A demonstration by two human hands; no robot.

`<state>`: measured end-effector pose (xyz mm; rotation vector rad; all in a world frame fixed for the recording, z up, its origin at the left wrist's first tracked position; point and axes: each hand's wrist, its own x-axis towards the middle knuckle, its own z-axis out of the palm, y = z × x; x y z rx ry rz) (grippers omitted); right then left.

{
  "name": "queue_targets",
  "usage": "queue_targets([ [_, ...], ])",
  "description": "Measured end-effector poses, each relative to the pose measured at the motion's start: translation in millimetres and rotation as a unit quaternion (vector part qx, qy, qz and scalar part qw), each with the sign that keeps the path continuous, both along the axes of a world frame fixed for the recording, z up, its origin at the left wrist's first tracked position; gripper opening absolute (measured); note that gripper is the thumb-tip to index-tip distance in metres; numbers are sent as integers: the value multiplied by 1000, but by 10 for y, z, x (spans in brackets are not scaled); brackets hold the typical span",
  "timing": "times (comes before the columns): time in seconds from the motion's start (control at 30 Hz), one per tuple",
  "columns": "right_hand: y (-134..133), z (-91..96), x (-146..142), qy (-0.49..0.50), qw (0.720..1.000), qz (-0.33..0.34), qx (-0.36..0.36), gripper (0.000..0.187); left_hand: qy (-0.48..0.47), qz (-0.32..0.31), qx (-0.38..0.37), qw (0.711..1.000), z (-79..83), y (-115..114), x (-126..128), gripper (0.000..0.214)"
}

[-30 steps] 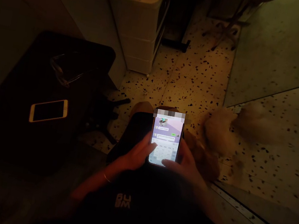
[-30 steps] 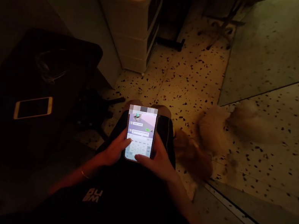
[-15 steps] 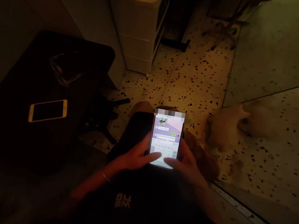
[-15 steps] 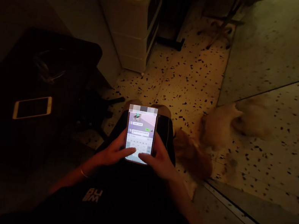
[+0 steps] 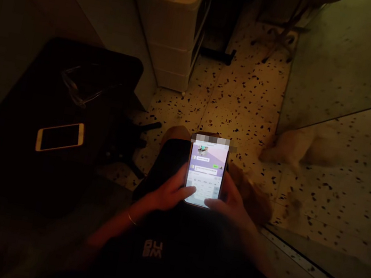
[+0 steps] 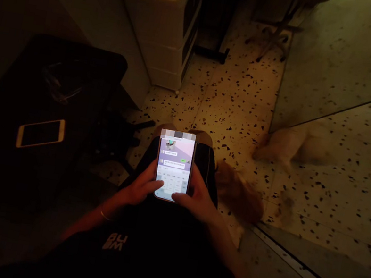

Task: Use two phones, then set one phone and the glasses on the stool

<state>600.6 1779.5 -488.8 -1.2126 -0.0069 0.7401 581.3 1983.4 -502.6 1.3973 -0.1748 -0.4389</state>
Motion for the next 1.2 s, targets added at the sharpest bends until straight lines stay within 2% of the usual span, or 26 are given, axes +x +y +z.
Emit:
queue_targets([
  [0.17, 32, -4, -17, 11, 1000, -8, -13, 94, 56, 39, -2, 998, 13, -30, -6, 57],
  [0.37, 134, 4, -19, -11, 997, -46, -63, 83, 37, 33, -25, 998, -48, -17, -18, 67],
  [0.5, 86, -29, -24, -20, 999, -24, -27, 90, 60, 49, -5, 997, -26, -30, -13, 59],
  [0.63, -12, -46, -23, -17, 1000, 20, 3, 90, 32, 46, -42, 998, -42, -30, -6, 66],
  [0.77, -64, -55, -34, 15, 1000, 20, 18, 91, 27, 37, -67, 997, -88, -12, -13, 63],
  [0.9, -61, -59, -54, 1, 999, 30, 33, 89, 29, 29, -59, 997, -68, -10, -14, 69],
  [1.07, 15, -11, -55, 45, 998, -4, 38, 89, 37, -2, -41, 998, -28, 4, -20, 78],
  [1.2, 161, -88, -44, 106, 991, -74, 23, 84, 71, -38, 31, 996, -16, 61, -28, 83],
])
